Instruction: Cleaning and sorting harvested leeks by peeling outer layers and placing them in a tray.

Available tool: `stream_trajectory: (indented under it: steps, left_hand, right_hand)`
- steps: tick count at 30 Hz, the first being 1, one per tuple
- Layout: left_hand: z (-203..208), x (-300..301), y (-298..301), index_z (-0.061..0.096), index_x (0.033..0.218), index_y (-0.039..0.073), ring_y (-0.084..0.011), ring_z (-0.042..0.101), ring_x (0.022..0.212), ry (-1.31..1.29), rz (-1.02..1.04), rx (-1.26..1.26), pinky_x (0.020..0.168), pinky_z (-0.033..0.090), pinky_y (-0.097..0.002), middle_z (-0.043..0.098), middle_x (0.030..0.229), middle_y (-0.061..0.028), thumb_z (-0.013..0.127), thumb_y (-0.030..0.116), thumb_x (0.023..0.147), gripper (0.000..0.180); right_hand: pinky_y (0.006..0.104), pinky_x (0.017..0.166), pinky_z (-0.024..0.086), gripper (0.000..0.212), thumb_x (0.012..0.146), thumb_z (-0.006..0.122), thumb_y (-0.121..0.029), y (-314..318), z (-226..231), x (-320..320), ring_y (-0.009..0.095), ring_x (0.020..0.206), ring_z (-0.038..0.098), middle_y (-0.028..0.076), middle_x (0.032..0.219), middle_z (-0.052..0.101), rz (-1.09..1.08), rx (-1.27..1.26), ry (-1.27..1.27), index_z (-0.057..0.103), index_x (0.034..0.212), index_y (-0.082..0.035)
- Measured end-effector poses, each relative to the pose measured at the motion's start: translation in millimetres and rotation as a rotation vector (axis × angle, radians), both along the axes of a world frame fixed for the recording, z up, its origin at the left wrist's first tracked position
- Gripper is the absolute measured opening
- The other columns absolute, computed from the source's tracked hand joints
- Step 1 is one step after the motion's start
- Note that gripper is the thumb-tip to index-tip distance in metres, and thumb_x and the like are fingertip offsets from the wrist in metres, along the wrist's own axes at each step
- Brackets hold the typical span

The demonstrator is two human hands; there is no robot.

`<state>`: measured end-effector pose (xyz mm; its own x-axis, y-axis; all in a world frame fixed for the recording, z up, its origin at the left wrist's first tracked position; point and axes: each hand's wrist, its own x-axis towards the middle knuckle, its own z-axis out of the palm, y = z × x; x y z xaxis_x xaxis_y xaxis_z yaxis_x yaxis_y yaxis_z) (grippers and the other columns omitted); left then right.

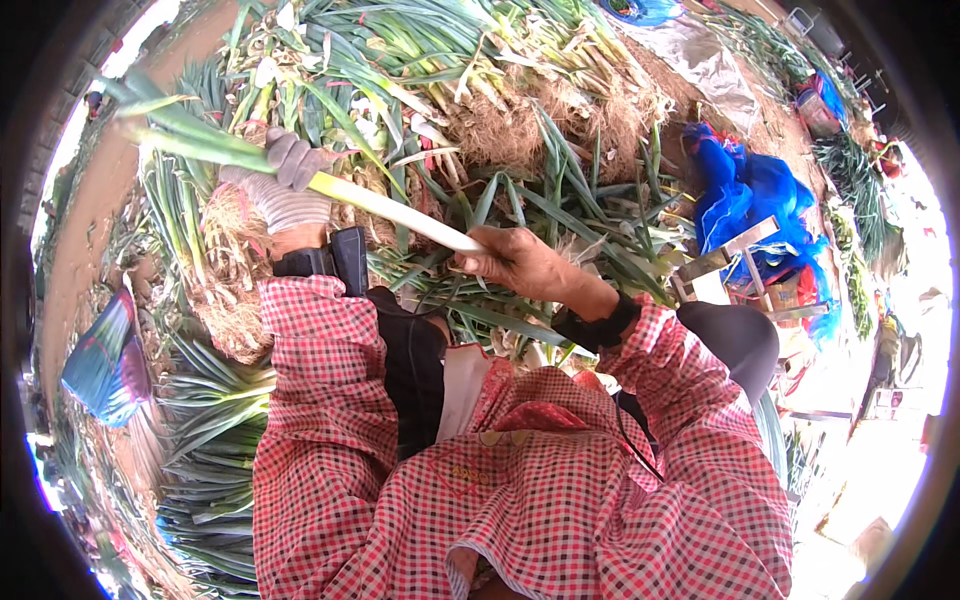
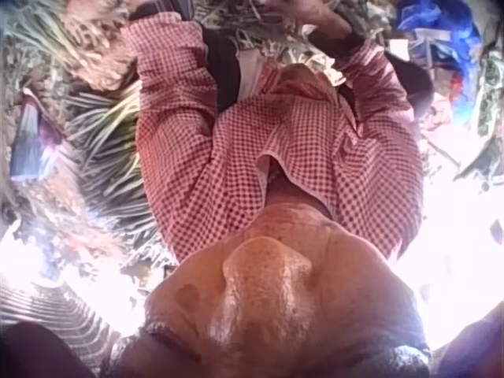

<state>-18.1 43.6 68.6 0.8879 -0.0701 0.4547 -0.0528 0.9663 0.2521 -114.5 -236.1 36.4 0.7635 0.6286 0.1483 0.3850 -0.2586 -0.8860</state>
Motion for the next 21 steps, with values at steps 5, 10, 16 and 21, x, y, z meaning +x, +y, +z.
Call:
stream_trajectory:
  steps: [5,10,16,21]
  left_hand:
    - [11.7,3.3,16.2,0.053,0.081,-0.001,-0.0061,0.035,0.034,-0.369,-0.140,-0.194,0.032,0.034,-0.0209,0.041,0.050,0.0028,0.068,0.044,0.072,0.049]
    - [20.1,-10.8,13.2,0.052,0.079,-0.001,-0.0065,0.033,0.030,-0.135,-0.002,-0.294,0.028,0.033,-0.0198,0.041,0.046,0.0043,0.069,0.039,0.072,0.044]
    - [-1.8,2.1,35.7,0.048,0.081,0.000,-0.0058,0.035,0.032,-0.192,-0.033,-0.274,0.029,0.034,-0.0185,0.040,0.046,0.0047,0.070,0.046,0.068,0.052]
    - [-6.7,2.2,45.4,0.048,0.082,0.000,-0.0049,0.035,0.034,-0.089,0.000,-0.270,0.031,0.034,-0.0175,0.040,0.048,0.0054,0.072,0.053,0.063,0.061]
  right_hand:
    - [0.0261,0.061,0.046,0.026,0.089,0.054,-0.016,-0.1,16.1,-10.0,0.013,0.066,0.056,0.009,0.075,0.060,-0.105,0.117,0.066,0.058,0.109,0.000]
    - [0.0267,0.065,0.049,0.018,0.079,0.063,-0.002,6.2,18.1,-19.1,0.016,0.073,0.062,0.011,0.083,0.066,-0.390,0.222,-0.302,0.065,0.096,-0.002]
    - [0.0248,0.066,0.045,0.005,0.079,0.063,-0.004,10.9,22.3,-18.7,0.012,0.070,0.057,0.007,0.075,0.063,-0.394,0.570,-0.114,0.061,0.076,0.000]
    - [0.0201,0.053,0.035,0.013,0.084,0.060,-0.013,-8.8,16.2,-11.8,0.006,0.055,0.043,0.003,0.069,0.057,-0.325,0.992,0.203,0.058,0.081,-0.001]
